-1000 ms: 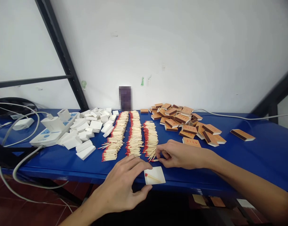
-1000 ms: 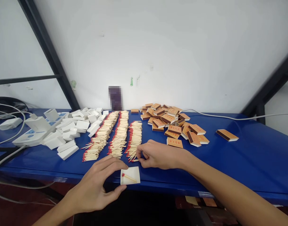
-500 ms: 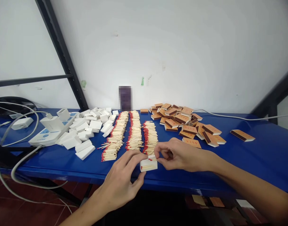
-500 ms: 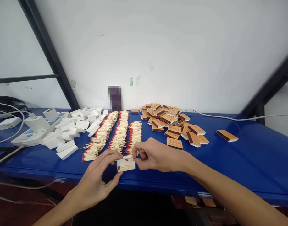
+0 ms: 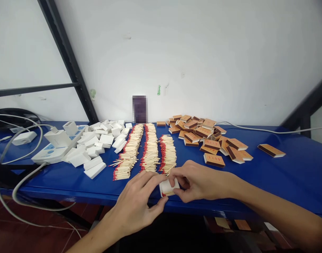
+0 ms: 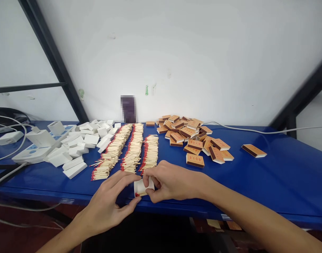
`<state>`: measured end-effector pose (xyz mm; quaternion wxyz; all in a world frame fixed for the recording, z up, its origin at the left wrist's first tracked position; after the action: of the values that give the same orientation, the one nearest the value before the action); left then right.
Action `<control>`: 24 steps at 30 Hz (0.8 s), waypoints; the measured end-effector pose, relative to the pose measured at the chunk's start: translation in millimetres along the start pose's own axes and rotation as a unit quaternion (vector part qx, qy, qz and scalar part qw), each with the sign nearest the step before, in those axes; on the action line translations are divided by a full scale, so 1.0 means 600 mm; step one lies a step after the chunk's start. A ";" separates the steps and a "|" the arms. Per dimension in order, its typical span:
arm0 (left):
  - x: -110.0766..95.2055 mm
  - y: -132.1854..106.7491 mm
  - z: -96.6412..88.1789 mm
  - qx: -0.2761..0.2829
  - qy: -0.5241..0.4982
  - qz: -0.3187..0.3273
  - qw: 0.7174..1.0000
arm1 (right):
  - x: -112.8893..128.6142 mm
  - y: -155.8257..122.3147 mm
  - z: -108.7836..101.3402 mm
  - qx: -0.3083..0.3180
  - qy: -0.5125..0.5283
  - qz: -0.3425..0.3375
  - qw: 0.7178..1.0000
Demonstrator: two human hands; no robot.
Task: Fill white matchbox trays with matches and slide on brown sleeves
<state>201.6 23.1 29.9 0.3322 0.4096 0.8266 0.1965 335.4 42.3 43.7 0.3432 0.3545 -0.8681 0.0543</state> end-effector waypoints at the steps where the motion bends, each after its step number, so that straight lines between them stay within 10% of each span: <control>1: 0.000 0.000 0.000 0.000 0.000 0.002 1.000 | -0.001 -0.001 -0.005 -0.010 -0.005 -0.004 1.000; 7: -0.008 -0.002 0.000 0.008 0.000 0.021 1.000 | -0.026 -0.005 -0.039 -0.101 -0.136 -0.041 0.985; 24: -0.016 0.000 0.002 0.023 0.009 0.051 0.998 | -0.033 0.007 -0.016 -0.050 -0.148 -0.068 0.985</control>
<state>206.8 15.4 33.2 0.3048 0.4569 0.8119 0.1979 348.2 60.4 39.2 0.2314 0.3987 -0.8850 -0.0657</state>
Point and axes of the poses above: each hand's wrist, its own y-axis towards the middle knuckle, its own z-axis out of the palm, x = y × z, the point moved 7 cm from there along y, towards the middle knuckle, and after that the axes turned 8 degrees about -x, right-handed, at the moved point
